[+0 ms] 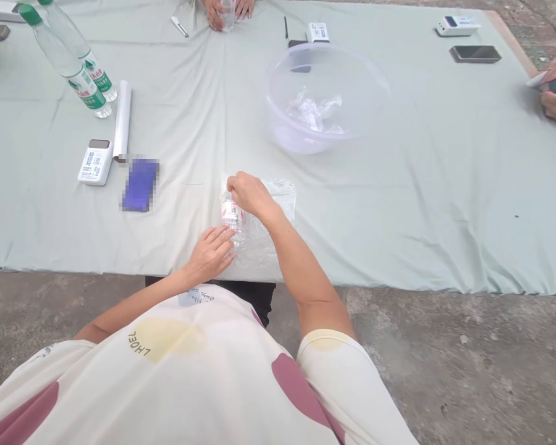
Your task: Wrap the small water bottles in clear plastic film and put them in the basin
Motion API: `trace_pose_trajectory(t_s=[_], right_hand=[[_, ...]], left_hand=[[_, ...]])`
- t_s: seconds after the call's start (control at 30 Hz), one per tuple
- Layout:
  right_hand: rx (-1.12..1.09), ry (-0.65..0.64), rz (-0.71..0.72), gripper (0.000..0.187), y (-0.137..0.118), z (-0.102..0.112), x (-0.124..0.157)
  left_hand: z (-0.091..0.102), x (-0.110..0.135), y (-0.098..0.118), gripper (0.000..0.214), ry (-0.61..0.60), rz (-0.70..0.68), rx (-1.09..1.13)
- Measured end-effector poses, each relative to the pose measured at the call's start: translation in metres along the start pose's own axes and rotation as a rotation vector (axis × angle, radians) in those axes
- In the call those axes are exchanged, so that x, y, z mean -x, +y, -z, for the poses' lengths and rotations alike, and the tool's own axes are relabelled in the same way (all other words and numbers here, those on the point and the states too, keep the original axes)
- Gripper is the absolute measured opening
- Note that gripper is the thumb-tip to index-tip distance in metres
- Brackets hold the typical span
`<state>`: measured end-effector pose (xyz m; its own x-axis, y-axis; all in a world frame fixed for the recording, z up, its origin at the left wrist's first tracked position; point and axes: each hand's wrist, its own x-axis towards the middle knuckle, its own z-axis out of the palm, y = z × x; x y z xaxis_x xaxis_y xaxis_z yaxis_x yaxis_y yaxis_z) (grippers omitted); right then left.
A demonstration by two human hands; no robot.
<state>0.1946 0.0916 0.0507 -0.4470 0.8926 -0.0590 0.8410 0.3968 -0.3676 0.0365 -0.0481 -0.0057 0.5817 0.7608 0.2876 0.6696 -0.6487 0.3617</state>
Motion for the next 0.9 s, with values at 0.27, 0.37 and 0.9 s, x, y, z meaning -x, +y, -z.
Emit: trace_pose_trajectory(t_s=[0.27, 0.37, 0.9], right_hand=[[-0.062, 0.025, -0.332, 0.035, 0.062, 0.007, 0.048], [-0.161, 0.188, -0.361, 0.033, 0.052, 0.008, 0.063], [-0.637, 0.18, -0.564, 0.059, 0.045, -0.029, 0.084]], left_hand=[[-0.014, -0.024, 0.024, 0.023, -0.155, -0.103, -0.034], [-0.019, -0.033, 0.032, 0.024, -0.203, -0.134, -0.06], [-0.006, -0.052, 0.048, 0.024, -0.277, -0.335, 0.419]])
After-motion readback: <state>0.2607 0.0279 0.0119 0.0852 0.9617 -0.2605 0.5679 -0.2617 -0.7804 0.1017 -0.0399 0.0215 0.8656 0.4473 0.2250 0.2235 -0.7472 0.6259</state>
